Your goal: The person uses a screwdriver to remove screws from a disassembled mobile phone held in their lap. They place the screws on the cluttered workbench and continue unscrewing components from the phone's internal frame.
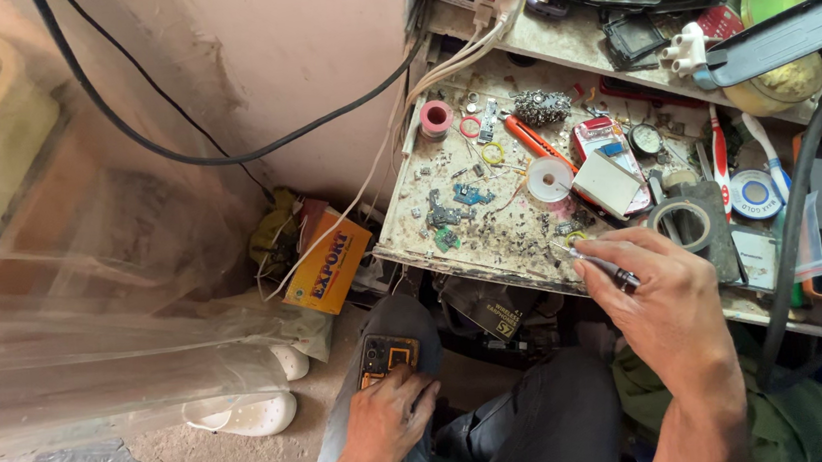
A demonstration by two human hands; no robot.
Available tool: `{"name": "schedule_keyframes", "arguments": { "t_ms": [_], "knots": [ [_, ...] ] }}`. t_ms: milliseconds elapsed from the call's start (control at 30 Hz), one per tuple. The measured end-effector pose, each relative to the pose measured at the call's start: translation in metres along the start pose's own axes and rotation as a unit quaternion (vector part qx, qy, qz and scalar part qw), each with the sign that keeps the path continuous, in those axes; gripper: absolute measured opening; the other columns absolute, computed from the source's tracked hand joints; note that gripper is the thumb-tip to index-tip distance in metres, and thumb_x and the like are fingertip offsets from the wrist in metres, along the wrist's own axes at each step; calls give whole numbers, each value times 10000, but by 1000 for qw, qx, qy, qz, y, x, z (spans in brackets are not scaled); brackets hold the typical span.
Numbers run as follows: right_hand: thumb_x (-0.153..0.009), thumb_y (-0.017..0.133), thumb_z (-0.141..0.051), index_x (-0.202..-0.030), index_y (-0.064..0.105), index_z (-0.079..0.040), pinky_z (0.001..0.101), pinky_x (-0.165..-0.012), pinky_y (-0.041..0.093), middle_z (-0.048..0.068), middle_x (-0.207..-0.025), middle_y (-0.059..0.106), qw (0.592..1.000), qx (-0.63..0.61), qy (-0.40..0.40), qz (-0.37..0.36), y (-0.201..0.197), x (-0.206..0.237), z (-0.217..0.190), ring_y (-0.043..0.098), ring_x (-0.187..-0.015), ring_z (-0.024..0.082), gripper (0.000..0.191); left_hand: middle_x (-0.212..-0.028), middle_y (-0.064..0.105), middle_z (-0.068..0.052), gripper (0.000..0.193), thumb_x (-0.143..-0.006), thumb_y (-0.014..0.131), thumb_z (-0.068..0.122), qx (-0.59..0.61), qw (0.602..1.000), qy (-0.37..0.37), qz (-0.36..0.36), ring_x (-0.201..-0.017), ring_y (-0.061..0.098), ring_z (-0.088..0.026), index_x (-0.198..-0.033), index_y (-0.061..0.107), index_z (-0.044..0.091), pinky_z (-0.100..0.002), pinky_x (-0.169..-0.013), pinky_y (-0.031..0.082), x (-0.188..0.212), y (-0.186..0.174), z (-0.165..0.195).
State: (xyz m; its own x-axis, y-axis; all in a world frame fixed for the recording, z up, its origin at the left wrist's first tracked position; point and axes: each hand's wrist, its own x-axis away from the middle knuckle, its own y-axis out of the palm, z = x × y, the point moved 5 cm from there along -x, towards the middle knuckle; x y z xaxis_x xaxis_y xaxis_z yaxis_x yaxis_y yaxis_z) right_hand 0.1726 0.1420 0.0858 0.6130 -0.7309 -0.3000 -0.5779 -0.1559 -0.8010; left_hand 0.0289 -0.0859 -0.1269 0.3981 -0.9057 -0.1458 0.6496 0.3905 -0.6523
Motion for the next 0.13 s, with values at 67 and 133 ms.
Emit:
{"name": "schedule_keyframes", "arguments": {
  "t_ms": [67,133],
  "knots": [
    [-844,792,-64,-1054,779,-44,301,-670,586,99,-1008,763,1000,-5,7,2,0,0,0,746,-817,180,211,-803,691,-59,135,-871,752,256,-3,1000,0,-2,-702,711,-274,-898,770,125,-407,-602,562,8,11,-13],
    [-857,784,-65,-1051,778,-44,285,-647,577,91,-1001,766,1000,-13,26,2,-2,-1,0,739,-798,163,195,-801,687,-63,135,-871,756,257,-5,1000,1,-6,-707,710,-272,-899,769,126,-411,-607,562,12,23,-25]
  ]
}}
